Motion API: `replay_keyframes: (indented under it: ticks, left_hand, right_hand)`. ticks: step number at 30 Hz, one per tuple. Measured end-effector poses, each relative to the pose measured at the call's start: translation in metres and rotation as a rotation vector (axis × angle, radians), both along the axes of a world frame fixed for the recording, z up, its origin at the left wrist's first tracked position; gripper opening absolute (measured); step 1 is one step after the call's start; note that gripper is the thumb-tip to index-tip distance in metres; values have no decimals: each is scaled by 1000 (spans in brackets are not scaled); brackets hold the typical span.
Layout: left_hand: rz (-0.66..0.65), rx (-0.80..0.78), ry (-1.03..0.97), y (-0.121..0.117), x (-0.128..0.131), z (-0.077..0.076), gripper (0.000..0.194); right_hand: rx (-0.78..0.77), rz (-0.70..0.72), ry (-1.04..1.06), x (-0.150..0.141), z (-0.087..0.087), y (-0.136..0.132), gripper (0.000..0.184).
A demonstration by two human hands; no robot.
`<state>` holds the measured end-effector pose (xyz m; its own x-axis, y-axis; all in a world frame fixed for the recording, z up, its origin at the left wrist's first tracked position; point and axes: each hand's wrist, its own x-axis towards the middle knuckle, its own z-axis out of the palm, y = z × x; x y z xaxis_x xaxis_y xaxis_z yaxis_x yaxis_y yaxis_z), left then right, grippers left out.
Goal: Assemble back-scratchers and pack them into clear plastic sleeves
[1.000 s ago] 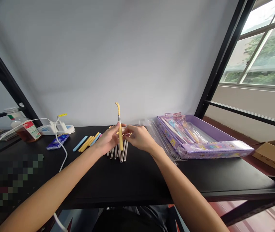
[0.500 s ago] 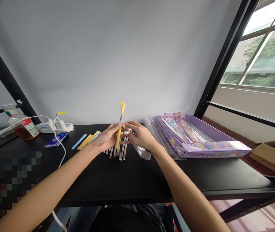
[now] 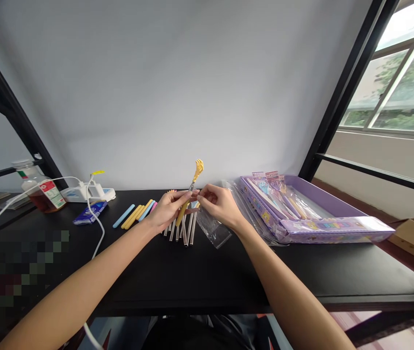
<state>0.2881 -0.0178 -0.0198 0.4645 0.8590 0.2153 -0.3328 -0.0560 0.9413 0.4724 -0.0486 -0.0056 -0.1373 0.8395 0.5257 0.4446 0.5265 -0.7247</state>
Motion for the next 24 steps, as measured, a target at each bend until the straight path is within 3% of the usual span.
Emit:
replay_keyframes:
  ticks: [5, 10, 21, 24]
  left_hand:
    - [140, -102, -121, -3, 3, 3, 32]
    - [158, -149, -219, -9, 6, 5, 32]
    - [226, -142, -279, -6, 6, 3, 25]
    - [236, -133, -290, -6, 5, 3, 26]
  right_hand:
    - [-39, 57, -102, -6, -6, 1, 33]
    - [-15, 79, -150, -15, -15, 3, 31]
    - [7, 60, -65, -25, -23, 5, 26]
    - [-1, 130, 26, -26, -23, 5, 21]
